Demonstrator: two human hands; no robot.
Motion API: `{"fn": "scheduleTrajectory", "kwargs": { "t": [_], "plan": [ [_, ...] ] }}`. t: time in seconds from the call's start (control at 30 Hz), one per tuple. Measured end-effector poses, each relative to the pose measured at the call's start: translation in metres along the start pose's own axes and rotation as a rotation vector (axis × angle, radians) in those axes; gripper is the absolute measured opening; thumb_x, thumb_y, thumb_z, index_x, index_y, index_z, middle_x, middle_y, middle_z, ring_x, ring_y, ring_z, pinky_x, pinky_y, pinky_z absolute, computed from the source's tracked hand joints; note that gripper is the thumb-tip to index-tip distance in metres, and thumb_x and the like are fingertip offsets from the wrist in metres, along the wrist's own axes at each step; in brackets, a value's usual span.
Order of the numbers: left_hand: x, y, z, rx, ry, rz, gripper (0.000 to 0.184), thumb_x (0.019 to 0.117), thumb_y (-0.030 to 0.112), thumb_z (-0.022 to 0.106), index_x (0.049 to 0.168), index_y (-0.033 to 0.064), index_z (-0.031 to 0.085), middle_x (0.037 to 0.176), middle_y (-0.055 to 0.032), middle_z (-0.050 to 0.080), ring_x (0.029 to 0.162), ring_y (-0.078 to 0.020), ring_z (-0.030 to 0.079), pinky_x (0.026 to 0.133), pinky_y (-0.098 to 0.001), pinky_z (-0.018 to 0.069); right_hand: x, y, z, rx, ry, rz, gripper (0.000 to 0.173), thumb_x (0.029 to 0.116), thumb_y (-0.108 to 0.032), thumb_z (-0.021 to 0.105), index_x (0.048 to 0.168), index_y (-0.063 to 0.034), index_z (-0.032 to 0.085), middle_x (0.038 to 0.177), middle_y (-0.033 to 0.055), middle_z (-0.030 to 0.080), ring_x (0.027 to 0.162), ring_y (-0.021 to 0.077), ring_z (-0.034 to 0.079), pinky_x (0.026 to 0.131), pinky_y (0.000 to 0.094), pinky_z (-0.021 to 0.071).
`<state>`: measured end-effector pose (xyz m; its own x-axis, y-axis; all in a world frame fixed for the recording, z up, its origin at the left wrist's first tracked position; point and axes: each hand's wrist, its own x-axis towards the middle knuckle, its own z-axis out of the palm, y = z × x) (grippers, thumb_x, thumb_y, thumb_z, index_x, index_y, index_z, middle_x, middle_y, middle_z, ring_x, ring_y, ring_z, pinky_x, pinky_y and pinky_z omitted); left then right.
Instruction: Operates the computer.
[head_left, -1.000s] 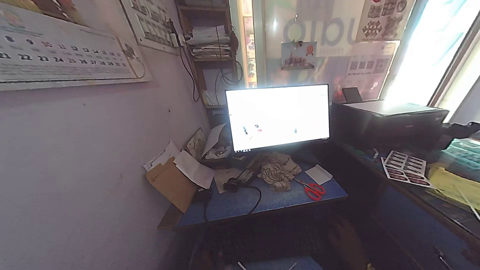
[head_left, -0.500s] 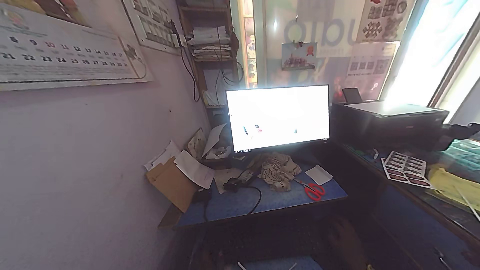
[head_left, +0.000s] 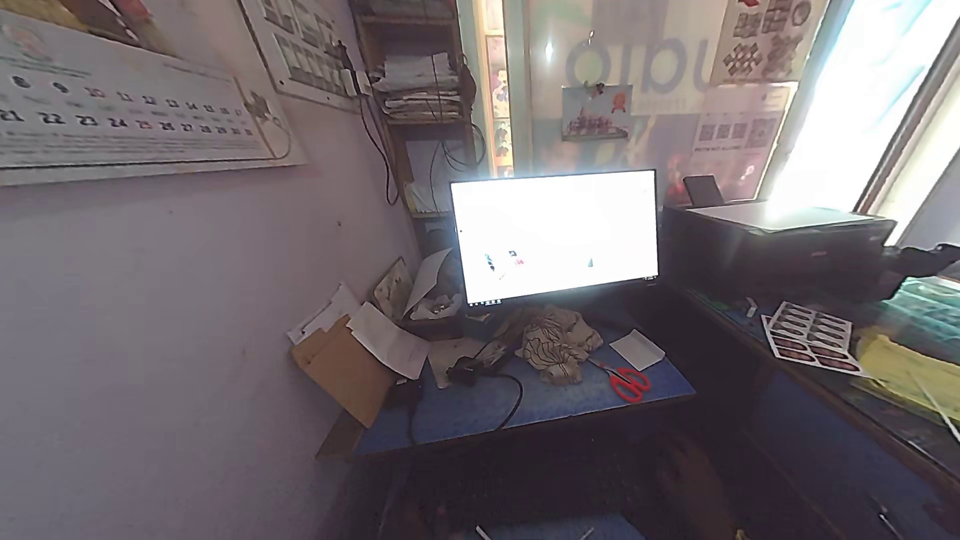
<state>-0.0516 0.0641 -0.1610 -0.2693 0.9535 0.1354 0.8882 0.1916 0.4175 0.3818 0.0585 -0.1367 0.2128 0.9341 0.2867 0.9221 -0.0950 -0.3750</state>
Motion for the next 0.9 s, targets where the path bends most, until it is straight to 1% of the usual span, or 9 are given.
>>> {"fn": "scheduleTrajectory", "kwargs": {
  "t": [0.13, 0.23, 0.3, 0.4, 0.5, 0.6, 0.7, 0.77, 0.9],
  "plan": [
    [0.0, 0.006, -0.005, -0.009, -0.001, -0.012, 0.068, 0.1051, 0.044, 0.047, 0.145, -0.011, 0.046, 0.148, -0.0343, 0.047, 0.139, -0.0452, 0.049, 0.115, -0.0556, 0.0399, 0.0, -0.004, -0.004, -0.007, -0.001, 0.028, 0.042, 0.0933, -0.025, 0.065, 0.131, -0.0057, 0.068, 0.142, 0.0253, 0.057, 0.134, 0.0418, 0.055, 0.111, 0.0532, 0.0452],
    [-0.003, 0.022, -0.023, 0.059, -0.047, 0.038, 0.063, 0.1032, 0.044, 0.05, 0.138, -0.0077, 0.056, 0.15, -0.0305, 0.048, 0.141, -0.0428, 0.047, 0.116, -0.0543, 0.0393, 0.002, -0.003, -0.002, -0.003, 0.022, 0.026, 0.045, 0.0929, -0.026, 0.065, 0.132, -0.0044, 0.067, 0.141, 0.0258, 0.058, 0.132, 0.0429, 0.056, 0.11, 0.0552, 0.046],
    [-0.011, 0.033, -0.026, 0.071, -0.058, 0.143, 0.061, 0.1017, 0.045, 0.053, 0.134, -0.0057, 0.061, 0.15, -0.0306, 0.048, 0.144, -0.0445, 0.043, 0.119, -0.0563, 0.034, 0.005, 0.001, 0.002, -0.023, 0.013, 0.025, 0.046, 0.0951, -0.029, 0.061, 0.135, -0.0068, 0.065, 0.144, 0.0235, 0.058, 0.133, 0.0414, 0.056, 0.111, 0.0545, 0.0455],
    [-0.025, 0.064, -0.021, 0.115, -0.118, 0.342, 0.061, 0.1055, 0.046, 0.044, 0.137, -0.0035, 0.06, 0.151, -0.03, 0.048, 0.144, -0.0472, 0.042, 0.12, -0.0587, 0.0307, 0.007, -0.001, -0.003, -0.028, -0.058, 0.046, 0.05, 0.0985, -0.032, 0.056, 0.14, -0.0056, 0.062, 0.146, 0.0251, 0.055, 0.135, 0.0428, 0.054, 0.113, 0.0548, 0.043],
    [-0.027, 0.095, 0.001, 0.045, -0.143, 0.573, 0.06, 0.1065, 0.047, 0.041, 0.14, 0.001, 0.061, 0.154, -0.023, 0.048, 0.145, -0.0428, 0.043, 0.121, -0.0587, 0.0285, 0.008, -0.001, -0.002, -0.038, -0.014, 0.029, 0.049, 0.0994, -0.032, 0.055, 0.139, -0.0046, 0.062, 0.141, 0.0268, 0.059, 0.13, 0.0433, 0.058, 0.109, 0.0565, 0.0457],
    [-0.025, 0.127, 0.011, -0.072, -0.184, 0.778, 0.055, 0.1055, 0.043, 0.045, 0.137, 0.0011, 0.062, 0.155, -0.0209, 0.048, 0.146, -0.0403, 0.043, 0.121, -0.0581, 0.0299, 0.009, -0.018, -0.016, -0.044, -0.11, 0.125, 0.055, 0.1013, -0.037, 0.054, 0.149, -0.0106, 0.053, 0.151, 0.0215, 0.052, 0.139, 0.039, 0.051, 0.115, 0.0558, 0.0412],
    [-0.026, 0.15, 0.024, -0.157, -0.353, 0.782, 0.055, 0.1022, 0.042, 0.05, 0.142, 0.0064, 0.06, 0.163, -0.0159, 0.039, 0.152, -0.0339, 0.034, 0.124, -0.0555, 0.0243, 0.009, -0.002, 0.001, -0.045, -0.074, 0.093, 0.06, 0.0994, -0.04, 0.055, 0.153, -0.0132, 0.048, 0.152, 0.02, 0.051, 0.14, 0.0408, 0.05, 0.112, 0.0596, 0.0431],
    [-0.032, 0.151, 0.04, -0.13, -0.357, 0.793, 0.052, 0.1018, 0.039, 0.049, 0.146, 0.0117, 0.058, 0.164, -0.0101, 0.039, 0.154, -0.0284, 0.032, 0.126, -0.0527, 0.0229, 0.01, 0.014, 0.018, -0.047, -0.025, 0.076, 0.061, 0.0968, -0.04, 0.057, 0.151, -0.0127, 0.051, 0.149, 0.0215, 0.053, 0.136, 0.0428, 0.052, 0.108, 0.0607, 0.0457],
    [-0.037, 0.14, 0.052, -0.086, -0.305, 0.872, 0.051, 0.1057, 0.037, 0.044, 0.148, 0.0106, 0.055, 0.166, -0.012, 0.035, 0.155, -0.0315, 0.029, 0.125, -0.0568, 0.0217, 0.004, 0.009, 0.015, -0.02, -0.047, 0.086, 0.059, 0.0969, -0.038, 0.057, 0.149, -0.0099, 0.053, 0.148, 0.0252, 0.053, 0.138, 0.0443, 0.05, 0.113, 0.0586, 0.0409]
  ]
}}
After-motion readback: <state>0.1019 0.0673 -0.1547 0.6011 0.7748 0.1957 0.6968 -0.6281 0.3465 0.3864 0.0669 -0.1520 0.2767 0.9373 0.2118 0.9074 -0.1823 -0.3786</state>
